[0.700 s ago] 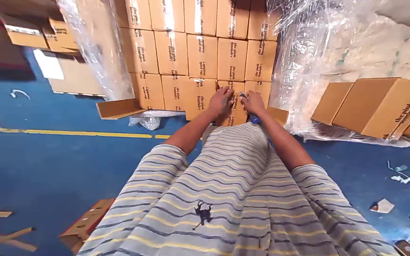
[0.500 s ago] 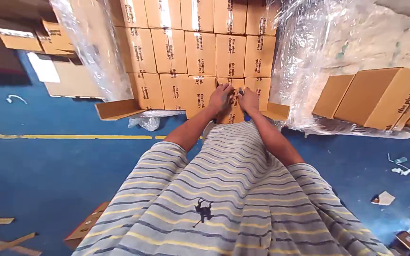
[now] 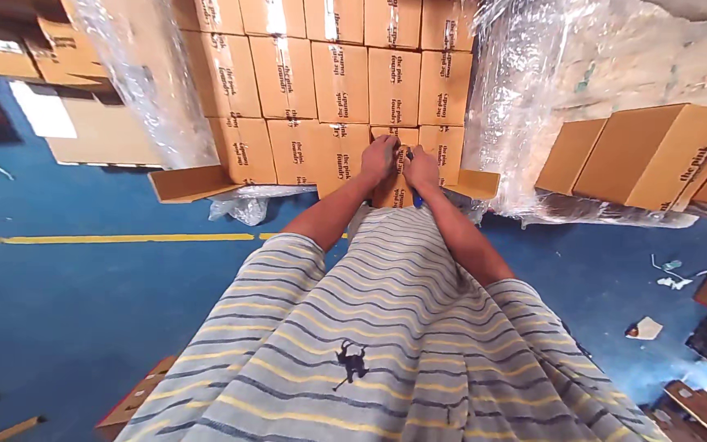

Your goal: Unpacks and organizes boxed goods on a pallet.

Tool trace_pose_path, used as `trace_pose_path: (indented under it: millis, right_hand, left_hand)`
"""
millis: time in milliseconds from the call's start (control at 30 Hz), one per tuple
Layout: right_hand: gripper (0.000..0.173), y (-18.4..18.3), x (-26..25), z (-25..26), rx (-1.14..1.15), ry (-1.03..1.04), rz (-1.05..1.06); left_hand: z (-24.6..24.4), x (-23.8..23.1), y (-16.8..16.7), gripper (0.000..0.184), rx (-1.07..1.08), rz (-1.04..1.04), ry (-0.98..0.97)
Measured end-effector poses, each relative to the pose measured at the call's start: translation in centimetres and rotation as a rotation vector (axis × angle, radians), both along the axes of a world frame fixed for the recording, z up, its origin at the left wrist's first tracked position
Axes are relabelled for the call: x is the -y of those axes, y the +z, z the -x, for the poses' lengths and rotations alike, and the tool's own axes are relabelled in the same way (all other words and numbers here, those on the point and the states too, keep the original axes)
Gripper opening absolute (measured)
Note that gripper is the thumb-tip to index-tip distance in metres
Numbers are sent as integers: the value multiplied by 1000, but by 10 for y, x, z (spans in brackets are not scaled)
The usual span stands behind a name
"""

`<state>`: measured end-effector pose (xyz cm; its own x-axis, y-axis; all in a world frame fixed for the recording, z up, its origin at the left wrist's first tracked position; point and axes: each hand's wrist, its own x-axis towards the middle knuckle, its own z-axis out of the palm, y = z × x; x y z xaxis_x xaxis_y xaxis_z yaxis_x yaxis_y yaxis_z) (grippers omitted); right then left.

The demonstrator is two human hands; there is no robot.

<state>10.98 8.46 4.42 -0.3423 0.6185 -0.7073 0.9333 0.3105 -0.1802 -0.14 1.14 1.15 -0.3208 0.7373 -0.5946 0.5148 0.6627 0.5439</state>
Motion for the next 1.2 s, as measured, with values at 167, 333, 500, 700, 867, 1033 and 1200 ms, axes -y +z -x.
trace_pose_path:
  millis: [167,333,500,700,867,1033,1200]
  right_hand:
    - [36,8,6,-31,74,248,256]
    - [42,-9,-1,-66,-99,-42,342]
    - [43,-42,-18,-48,-384,-452,351]
    - [43,-52,-17,-42,-450,-475,379]
    - [46,-46,-27,-50,-547,-554,456]
    - [44,-13,-30,-69,-464,-443,301]
    - [43,-28,5,-130,-430,-752,195]
  left_hand:
    - [-2,-14,-8,26,-143,-21,-8]
    - [4,-12,-10,24,-143,-146,-146]
    - [4,2,3,23,-43,-179,-81]
    - [-1,-6,3,63,40,-56,21]
    - [7,-16,-7,32,241,-139,152]
    - [22,-21,-10,29,126,-163,477]
    - [37,-64,-15,28,116,-120,740]
